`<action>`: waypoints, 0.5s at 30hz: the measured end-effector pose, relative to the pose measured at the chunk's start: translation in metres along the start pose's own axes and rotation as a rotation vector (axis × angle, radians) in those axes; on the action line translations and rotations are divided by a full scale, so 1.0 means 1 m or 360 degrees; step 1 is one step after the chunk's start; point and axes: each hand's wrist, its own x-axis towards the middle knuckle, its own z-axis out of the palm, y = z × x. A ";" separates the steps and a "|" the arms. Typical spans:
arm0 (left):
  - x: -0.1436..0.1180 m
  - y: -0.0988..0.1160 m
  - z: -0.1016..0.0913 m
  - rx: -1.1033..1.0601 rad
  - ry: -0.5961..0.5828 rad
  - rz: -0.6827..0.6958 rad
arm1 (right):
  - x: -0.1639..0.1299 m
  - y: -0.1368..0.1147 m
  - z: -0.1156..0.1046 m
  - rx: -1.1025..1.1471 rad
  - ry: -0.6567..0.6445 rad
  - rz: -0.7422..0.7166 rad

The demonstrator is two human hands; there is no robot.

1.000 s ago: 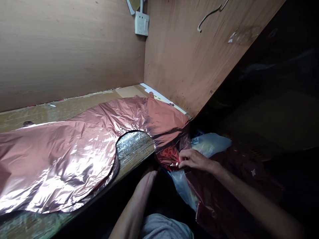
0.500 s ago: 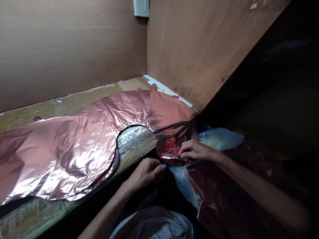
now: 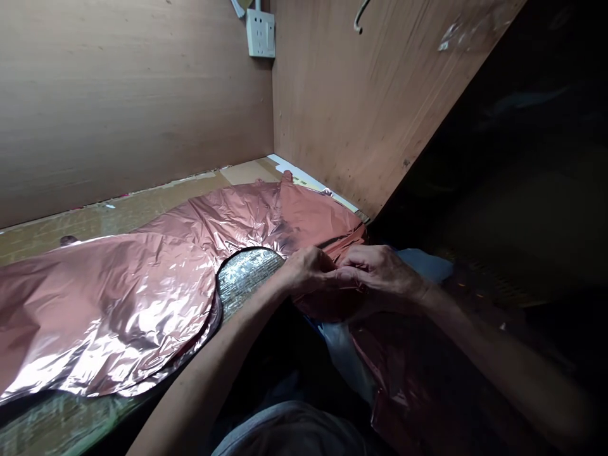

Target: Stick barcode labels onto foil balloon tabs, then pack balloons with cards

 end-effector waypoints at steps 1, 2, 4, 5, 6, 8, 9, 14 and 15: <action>0.003 -0.002 -0.004 -0.0061 -0.0132 0.0023 | -0.003 0.000 0.005 -0.0091 0.0115 -0.0043; 0.006 -0.004 -0.007 -0.0109 -0.0251 0.0046 | -0.007 0.001 0.011 -0.0173 0.0225 -0.0086; 0.009 -0.011 -0.007 -0.0166 -0.0383 0.0044 | -0.015 0.004 0.024 -0.0354 0.0465 -0.0140; 0.010 -0.014 -0.004 -0.0169 -0.0377 0.0021 | -0.021 0.004 0.032 -0.0469 0.0602 -0.0148; 0.011 -0.016 -0.001 -0.0153 -0.0322 0.0003 | -0.027 0.004 0.040 -0.0603 0.0721 -0.0159; 0.014 -0.016 0.004 -0.0093 -0.0103 0.0015 | -0.041 0.003 0.058 -0.0881 0.0889 -0.0241; 0.016 -0.015 0.005 -0.0069 0.0014 0.0044 | -0.049 0.002 0.069 -0.0977 0.0914 -0.0304; 0.025 -0.009 -0.027 -0.0411 0.0331 0.0100 | -0.085 0.008 0.116 -0.0788 0.0459 -0.0386; 0.022 -0.014 -0.040 -0.0594 0.0569 0.0063 | -0.088 0.011 0.120 -0.0701 0.0337 -0.0319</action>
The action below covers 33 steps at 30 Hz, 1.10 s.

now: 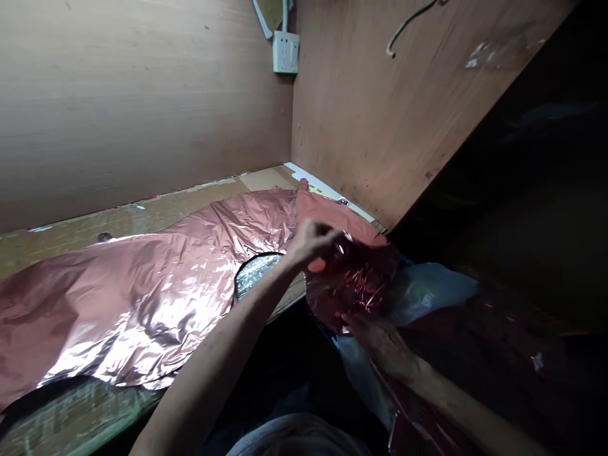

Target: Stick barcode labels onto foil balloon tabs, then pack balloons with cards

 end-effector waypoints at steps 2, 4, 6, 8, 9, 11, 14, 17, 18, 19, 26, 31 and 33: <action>-0.005 -0.005 -0.032 -0.0326 0.0711 -0.0053 | 0.001 0.003 0.001 0.0205 -0.0190 0.0074; -0.024 -0.017 -0.062 -0.0478 0.1303 -0.0130 | 0.017 0.007 -0.004 0.0437 -0.0285 0.0075; -0.052 -0.032 -0.083 -0.0486 0.1490 -0.0174 | 0.047 0.006 -0.011 0.0631 -0.0275 0.0026; -0.084 -0.044 -0.092 -0.0400 0.1590 -0.0184 | 0.087 0.000 -0.014 0.0693 -0.0077 0.0002; -0.100 -0.048 -0.095 -0.0308 0.1646 -0.0190 | 0.109 -0.004 -0.013 0.0684 0.0063 -0.0010; -0.127 -0.054 -0.097 -0.0085 0.1700 -0.0216 | 0.151 -0.014 -0.002 0.0606 0.0327 -0.0035; -0.155 -0.059 -0.101 0.0118 0.1660 -0.0276 | 0.199 -0.028 0.025 0.0471 0.0491 -0.0104; -0.172 -0.065 -0.105 0.0195 0.1726 -0.0374 | 0.219 -0.044 0.048 0.0511 0.0452 -0.0232; -0.176 -0.066 -0.105 0.0200 0.1715 -0.0426 | 0.221 -0.050 0.053 0.0553 0.0423 -0.0265; -0.180 -0.067 -0.106 0.0202 0.1669 -0.0505 | 0.222 -0.055 0.056 0.0594 0.0390 -0.0290; -0.224 -0.054 -0.109 0.0988 0.1486 -0.0968 | 0.215 -0.090 0.058 0.0738 0.0082 -0.0645; -0.255 -0.067 -0.123 0.1927 0.1490 -0.0749 | 0.202 -0.103 0.062 0.0754 -0.0071 -0.0817; -0.258 -0.080 -0.127 0.2086 0.1231 -0.0650 | 0.197 -0.109 0.060 0.0734 -0.0062 -0.0801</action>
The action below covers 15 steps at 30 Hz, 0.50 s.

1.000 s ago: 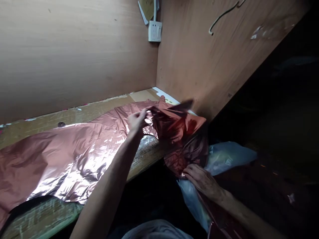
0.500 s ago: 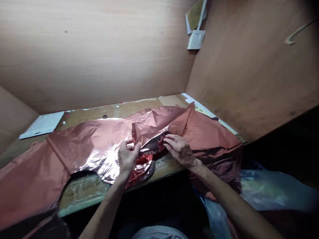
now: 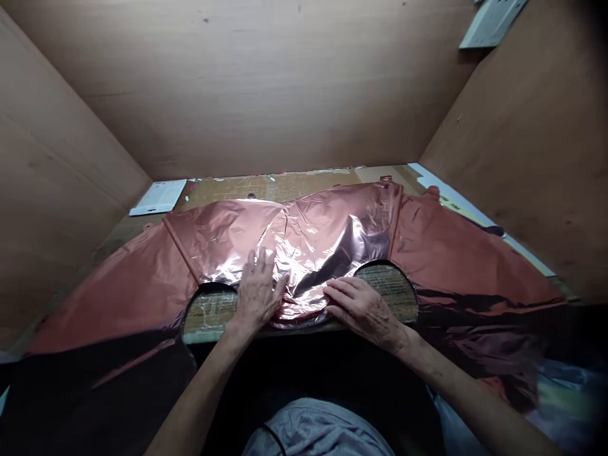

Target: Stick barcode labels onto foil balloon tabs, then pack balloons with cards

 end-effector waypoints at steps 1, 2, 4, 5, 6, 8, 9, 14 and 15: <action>0.000 -0.003 0.005 0.0025 -0.0083 0.0068 | 0.000 -0.004 0.001 -0.0012 -0.0003 0.0005; 0.000 -0.006 0.008 0.0037 -0.0150 0.0101 | 0.001 -0.009 0.001 -0.0020 -0.0006 -0.0001; 0.000 -0.015 0.008 0.0006 -0.0189 0.0124 | 0.003 -0.018 0.004 -0.0020 -0.0012 -0.0065; 0.001 -0.021 0.004 -0.0034 -0.0151 0.0102 | 0.004 -0.022 0.006 -0.0013 -0.0002 -0.0111; 0.003 -0.031 -0.002 -0.0079 -0.0080 0.0035 | 0.004 -0.026 0.009 -0.0005 0.0006 -0.0151; 0.010 -0.056 -0.018 -0.0098 0.0135 -0.0322 | 0.004 -0.031 0.013 0.0009 0.0059 -0.0201; 0.015 -0.072 -0.027 -0.0059 0.0229 -0.0595 | 0.003 -0.033 0.016 0.0014 0.0095 -0.0207; 0.048 -0.147 -0.058 0.0108 0.0205 -0.1494 | -0.001 -0.035 0.026 0.0056 0.0257 -0.0285; 0.054 -0.155 -0.061 0.0090 0.0151 -0.1511 | -0.001 -0.037 0.027 0.0053 0.0273 -0.0304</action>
